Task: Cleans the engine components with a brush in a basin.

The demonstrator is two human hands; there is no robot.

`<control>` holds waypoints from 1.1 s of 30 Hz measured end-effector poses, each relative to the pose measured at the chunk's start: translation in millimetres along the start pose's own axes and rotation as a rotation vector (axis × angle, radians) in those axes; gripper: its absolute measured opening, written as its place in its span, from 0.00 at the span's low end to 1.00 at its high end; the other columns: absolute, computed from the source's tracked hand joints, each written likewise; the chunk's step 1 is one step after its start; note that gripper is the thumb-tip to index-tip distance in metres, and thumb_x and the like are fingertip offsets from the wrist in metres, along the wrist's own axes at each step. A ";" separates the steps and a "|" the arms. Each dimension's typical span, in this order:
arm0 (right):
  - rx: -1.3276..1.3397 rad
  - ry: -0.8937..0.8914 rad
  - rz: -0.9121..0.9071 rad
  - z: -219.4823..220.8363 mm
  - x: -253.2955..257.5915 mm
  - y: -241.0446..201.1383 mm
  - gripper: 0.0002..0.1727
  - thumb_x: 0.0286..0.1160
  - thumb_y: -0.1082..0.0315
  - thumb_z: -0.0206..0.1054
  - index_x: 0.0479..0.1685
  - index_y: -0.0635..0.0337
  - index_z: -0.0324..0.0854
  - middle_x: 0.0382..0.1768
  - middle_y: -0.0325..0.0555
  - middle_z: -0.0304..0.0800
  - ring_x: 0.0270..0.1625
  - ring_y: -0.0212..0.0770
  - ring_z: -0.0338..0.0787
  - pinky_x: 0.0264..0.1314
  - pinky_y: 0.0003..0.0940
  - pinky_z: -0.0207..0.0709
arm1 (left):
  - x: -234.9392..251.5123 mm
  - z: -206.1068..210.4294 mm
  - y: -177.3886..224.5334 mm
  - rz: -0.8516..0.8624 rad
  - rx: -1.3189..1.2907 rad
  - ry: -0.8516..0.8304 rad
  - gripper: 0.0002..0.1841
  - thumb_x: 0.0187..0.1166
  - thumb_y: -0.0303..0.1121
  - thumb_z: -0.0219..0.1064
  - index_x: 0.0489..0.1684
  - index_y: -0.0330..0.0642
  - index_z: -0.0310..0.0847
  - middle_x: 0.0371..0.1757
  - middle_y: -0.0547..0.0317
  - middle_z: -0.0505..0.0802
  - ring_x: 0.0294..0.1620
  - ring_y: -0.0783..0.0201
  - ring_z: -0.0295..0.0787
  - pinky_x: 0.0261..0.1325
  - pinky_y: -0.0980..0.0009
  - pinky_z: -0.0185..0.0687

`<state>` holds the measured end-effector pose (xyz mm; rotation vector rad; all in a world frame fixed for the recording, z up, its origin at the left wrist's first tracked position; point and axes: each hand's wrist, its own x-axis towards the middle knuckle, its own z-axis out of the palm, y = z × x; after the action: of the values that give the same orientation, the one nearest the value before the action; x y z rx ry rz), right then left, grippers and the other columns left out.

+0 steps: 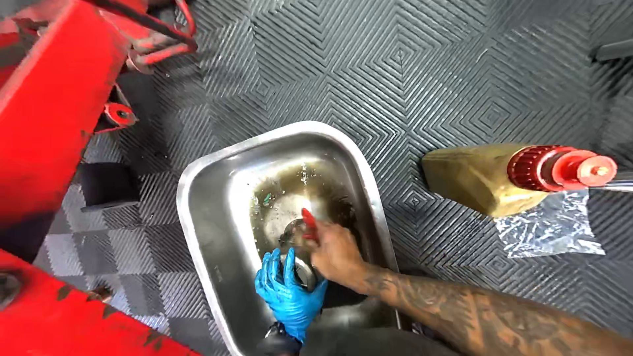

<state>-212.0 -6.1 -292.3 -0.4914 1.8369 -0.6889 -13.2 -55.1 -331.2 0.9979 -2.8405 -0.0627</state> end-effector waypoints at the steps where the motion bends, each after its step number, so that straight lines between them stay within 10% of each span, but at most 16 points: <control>1: -0.024 0.009 0.016 -5.3 -0.3 3.0 0.16 0.76 0.61 0.70 0.61 0.50 0.86 0.48 0.48 0.93 0.52 0.51 0.92 0.53 0.57 0.85 | 0.0 0.2 0.6 -0.002 -0.002 0.010 0.57 0.40 0.78 0.73 0.71 0.42 0.84 0.71 0.31 0.84 0.79 0.33 0.74 0.83 0.35 0.57; 11: -0.121 0.153 -0.138 -29.7 22.3 -31.4 0.15 0.79 0.59 0.68 0.60 0.49 0.86 0.43 0.50 0.92 0.47 0.53 0.93 0.44 0.56 0.85 | 4.0 4.9 2.4 -0.005 -0.035 0.020 0.59 0.38 0.78 0.76 0.74 0.44 0.81 0.75 0.33 0.82 0.81 0.34 0.71 0.84 0.36 0.56; 16: -0.489 0.256 -0.421 -45.4 79.5 -55.9 0.18 0.76 0.74 0.64 0.63 0.50 0.86 0.47 0.56 0.90 0.49 0.57 0.92 0.43 0.52 0.86 | 14.5 1.6 0.9 -0.156 -0.048 0.023 0.62 0.35 0.77 0.79 0.77 0.43 0.79 0.79 0.34 0.78 0.83 0.34 0.67 0.84 0.35 0.56; 25: 0.173 0.041 -0.017 -21.4 31.3 -9.1 0.08 0.74 0.61 0.73 0.45 0.53 0.89 0.36 0.50 0.92 0.41 0.52 0.92 0.41 0.59 0.85 | 16.3 4.6 0.1 -0.270 -0.014 0.042 0.63 0.37 0.78 0.77 0.78 0.39 0.77 0.79 0.32 0.78 0.83 0.32 0.67 0.83 0.35 0.56; 33: -0.059 0.060 -0.095 -6.8 12.8 -11.0 0.12 0.73 0.60 0.74 0.52 0.53 0.88 0.40 0.51 0.92 0.46 0.54 0.93 0.45 0.59 0.85 | 15.9 0.4 1.2 -0.274 -0.006 0.029 0.62 0.36 0.77 0.75 0.77 0.40 0.78 0.78 0.32 0.78 0.83 0.32 0.68 0.82 0.34 0.57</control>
<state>-222.7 -20.7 -292.1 -0.6053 1.9042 -0.7218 -26.3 -64.1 -329.7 1.3678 -2.6568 -0.0821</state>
